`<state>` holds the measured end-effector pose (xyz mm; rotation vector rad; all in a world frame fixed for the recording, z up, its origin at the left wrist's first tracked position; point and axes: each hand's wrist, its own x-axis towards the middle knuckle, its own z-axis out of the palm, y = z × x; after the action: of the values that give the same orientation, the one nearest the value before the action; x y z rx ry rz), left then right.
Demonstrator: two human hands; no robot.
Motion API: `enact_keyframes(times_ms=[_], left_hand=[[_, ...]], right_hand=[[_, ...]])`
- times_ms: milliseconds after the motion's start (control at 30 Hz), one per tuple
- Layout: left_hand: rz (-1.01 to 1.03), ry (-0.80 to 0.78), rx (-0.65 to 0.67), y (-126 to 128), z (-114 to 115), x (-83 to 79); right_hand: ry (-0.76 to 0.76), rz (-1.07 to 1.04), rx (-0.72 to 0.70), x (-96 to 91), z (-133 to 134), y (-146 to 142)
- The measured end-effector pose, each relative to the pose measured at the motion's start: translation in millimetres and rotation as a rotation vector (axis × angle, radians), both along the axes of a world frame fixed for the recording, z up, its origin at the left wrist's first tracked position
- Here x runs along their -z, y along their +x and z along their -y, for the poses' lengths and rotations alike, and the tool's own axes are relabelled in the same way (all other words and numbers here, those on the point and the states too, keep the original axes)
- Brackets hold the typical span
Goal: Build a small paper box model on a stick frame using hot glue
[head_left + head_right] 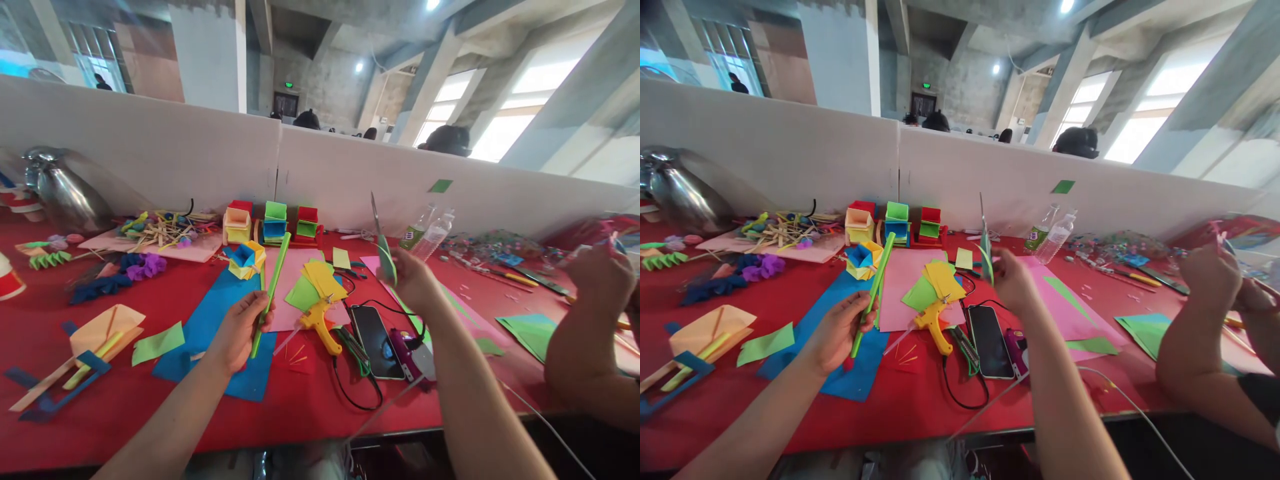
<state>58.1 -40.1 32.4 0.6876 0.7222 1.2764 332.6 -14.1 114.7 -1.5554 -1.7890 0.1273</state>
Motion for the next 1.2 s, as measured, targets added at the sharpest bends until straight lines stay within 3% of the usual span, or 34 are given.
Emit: enact_keyframes(times_ms=[133,233,367,467,567,700,867,1067,1200], left_hand=[[-0.080,-0.038,0.053,-4,6,4.3],[-0.125,-0.067,0.083,-9,12,6.3],[-0.202,-0.077,0.064,-14,16,7.4],[-0.249,-0.040,0.037,-16,15,6.0],[-0.225,-0.025,0.025,-18,11,2.1],[-0.189,-0.053,0.031,-21,4,-2.5],[-0.299,-0.018,0.075,-25,-5,-4.2],[-0.578,0.225,0.150,-37,-22,-11.9],[-0.644,0.240,0.224,-44,-30,-17.9]], right_hand=[[-0.207,-0.480,-0.260,63.7,57,-58],[-0.315,-0.717,-0.399,108.7,79,-94],[-0.220,-0.830,-0.363,139.8,86,-118],[-0.205,-0.774,-0.388,145.7,95,-120],[-0.354,-0.807,-0.436,147.7,108,-114],[-0.507,-1.096,-0.524,151.4,119,-111],[-0.498,-1.454,-0.373,149.2,115,-120],[-0.510,-1.306,-0.362,136.3,104,-117],[-0.579,-1.177,-0.500,124.7,101,-118]])
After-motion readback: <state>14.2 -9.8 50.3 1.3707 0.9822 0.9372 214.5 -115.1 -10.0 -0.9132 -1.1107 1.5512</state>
